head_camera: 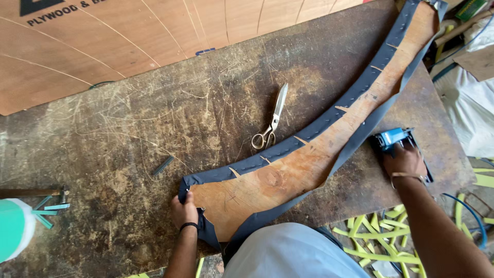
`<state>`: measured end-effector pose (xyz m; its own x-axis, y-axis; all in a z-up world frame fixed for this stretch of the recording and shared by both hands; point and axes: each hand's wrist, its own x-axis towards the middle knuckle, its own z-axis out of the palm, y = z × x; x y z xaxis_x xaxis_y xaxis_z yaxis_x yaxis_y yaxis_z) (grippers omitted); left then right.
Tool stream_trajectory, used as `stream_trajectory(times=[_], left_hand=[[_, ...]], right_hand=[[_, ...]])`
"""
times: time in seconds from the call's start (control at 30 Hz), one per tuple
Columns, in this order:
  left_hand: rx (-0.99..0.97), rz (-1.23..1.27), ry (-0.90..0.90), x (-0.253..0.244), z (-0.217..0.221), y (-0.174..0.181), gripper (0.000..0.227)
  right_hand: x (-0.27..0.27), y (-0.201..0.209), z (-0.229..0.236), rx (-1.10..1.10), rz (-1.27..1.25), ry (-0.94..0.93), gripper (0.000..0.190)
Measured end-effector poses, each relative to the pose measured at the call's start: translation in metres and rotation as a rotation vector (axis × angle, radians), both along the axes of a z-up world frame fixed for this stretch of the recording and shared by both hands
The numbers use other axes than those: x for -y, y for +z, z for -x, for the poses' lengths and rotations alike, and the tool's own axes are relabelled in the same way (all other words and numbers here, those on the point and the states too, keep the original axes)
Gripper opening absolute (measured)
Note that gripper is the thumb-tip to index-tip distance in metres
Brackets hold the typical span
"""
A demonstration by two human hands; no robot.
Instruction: The person staples a dark fabric strip onto a curved wooden board using a pneumatic staple gun. They trim excess fabric with scissors and continue stapling along the edges to secure the material.
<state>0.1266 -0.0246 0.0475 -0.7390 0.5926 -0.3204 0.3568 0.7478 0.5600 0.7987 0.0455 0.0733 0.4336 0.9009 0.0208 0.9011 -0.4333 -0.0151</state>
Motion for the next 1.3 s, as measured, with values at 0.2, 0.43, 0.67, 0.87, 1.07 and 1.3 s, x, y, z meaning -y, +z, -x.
stream_trajectory(times=[0.2, 0.43, 0.67, 0.87, 1.07, 1.3], left_hand=[[0.069, -0.018, 0.206, 0.002, -0.003, 0.014, 0.058], [0.034, -0.383, 0.213, -0.009, 0.012, 0.004, 0.047], [0.106, -0.364, 0.167, -0.033, 0.035, 0.018, 0.044], [0.002, -0.476, -0.069, -0.11, 0.082, 0.092, 0.062], [0.335, -0.536, -0.311, -0.135, 0.012, 0.138, 0.058], [0.99, -0.287, -1.142, -0.121, -0.171, 0.194, 0.088]], right_hand=[[-0.096, 0.067, 0.098, -0.153, 0.014, 0.466, 0.063], [-0.193, 0.074, 0.212, 0.043, 0.688, 1.033, 0.078], [-0.155, 0.105, 0.232, 0.14, 0.739, 0.972, 0.073], [-0.143, 0.178, 0.223, 0.112, 0.507, 0.587, 0.066], [-0.121, 0.253, 0.16, -0.017, -0.086, 0.419, 0.063], [-0.165, 0.282, 0.126, -0.535, -0.452, 0.176, 0.073]])
